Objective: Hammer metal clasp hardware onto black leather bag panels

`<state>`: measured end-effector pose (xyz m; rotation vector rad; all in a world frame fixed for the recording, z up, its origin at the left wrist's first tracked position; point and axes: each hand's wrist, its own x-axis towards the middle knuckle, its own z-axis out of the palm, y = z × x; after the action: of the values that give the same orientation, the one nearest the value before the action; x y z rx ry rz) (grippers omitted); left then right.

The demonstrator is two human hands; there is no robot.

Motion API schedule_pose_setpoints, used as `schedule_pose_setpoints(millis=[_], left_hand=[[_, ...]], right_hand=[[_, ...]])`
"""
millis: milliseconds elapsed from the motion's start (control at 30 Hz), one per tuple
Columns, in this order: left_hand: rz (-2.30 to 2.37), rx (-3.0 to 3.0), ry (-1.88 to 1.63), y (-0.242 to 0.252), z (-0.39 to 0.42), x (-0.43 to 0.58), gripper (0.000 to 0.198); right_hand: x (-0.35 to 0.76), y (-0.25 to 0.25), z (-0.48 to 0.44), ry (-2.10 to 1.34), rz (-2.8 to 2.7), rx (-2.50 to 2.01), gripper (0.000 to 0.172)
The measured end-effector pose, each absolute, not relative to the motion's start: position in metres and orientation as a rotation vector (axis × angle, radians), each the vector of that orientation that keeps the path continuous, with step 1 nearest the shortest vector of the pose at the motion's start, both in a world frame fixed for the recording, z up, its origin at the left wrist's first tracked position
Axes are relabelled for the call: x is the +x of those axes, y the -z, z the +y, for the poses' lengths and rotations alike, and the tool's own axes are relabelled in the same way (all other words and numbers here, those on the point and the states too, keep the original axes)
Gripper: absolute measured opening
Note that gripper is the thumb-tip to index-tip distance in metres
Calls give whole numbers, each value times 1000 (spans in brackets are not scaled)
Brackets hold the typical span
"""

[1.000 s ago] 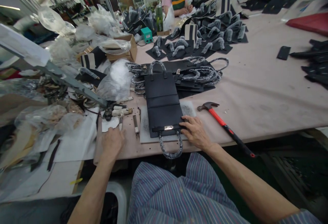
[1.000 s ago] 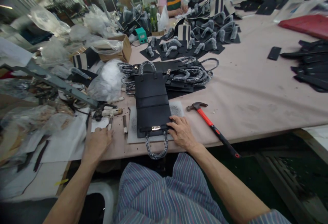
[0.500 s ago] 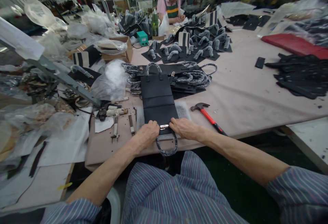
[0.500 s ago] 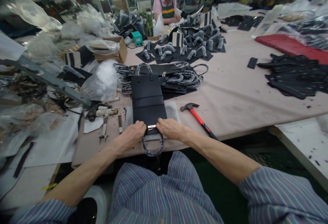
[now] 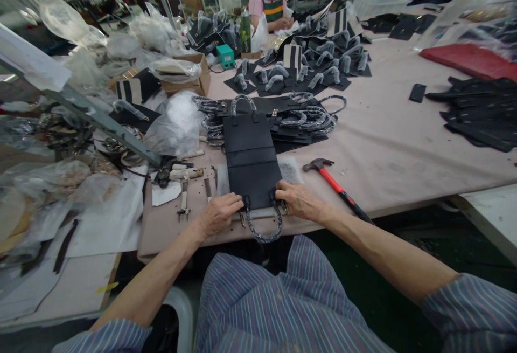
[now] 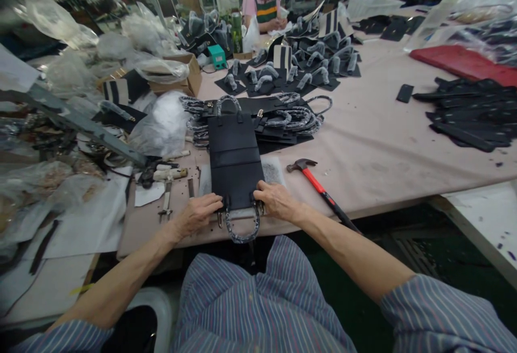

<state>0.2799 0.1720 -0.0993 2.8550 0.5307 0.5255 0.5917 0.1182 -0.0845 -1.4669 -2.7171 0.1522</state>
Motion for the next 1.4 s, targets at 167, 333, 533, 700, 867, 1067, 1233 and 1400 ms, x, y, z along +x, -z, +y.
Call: schedule_pose_setpoints(millis=[167, 333, 533, 700, 867, 1067, 1233, 1400], left_hand=[[461, 2819, -614, 112, 174, 276, 43], [650, 2762, -738, 120, 157, 283, 45], [1297, 2432, -917, 117, 141, 275, 30], [2092, 1965, -476, 93, 166, 244, 23], [2086, 1789, 42, 78, 199, 247, 33], [2103, 1817, 226, 81, 217, 265, 19], [1943, 1494, -77, 82, 213, 250, 28], [1397, 794, -499, 84, 189, 229, 24]], right_hand=[[599, 98, 114, -123, -2661, -1306, 27], [601, 114, 104, -166, -2383, -1179, 36], [594, 126, 95, -207, -2117, -1300, 42], [592, 134, 100, -176, -2131, -1286, 39], [592, 133, 102, -167, -2124, -1295, 38], [590, 127, 100, -218, -2095, -1319, 40], [589, 124, 99, -254, -2074, -1335, 44], [589, 121, 99, -266, -2056, -1336, 44]])
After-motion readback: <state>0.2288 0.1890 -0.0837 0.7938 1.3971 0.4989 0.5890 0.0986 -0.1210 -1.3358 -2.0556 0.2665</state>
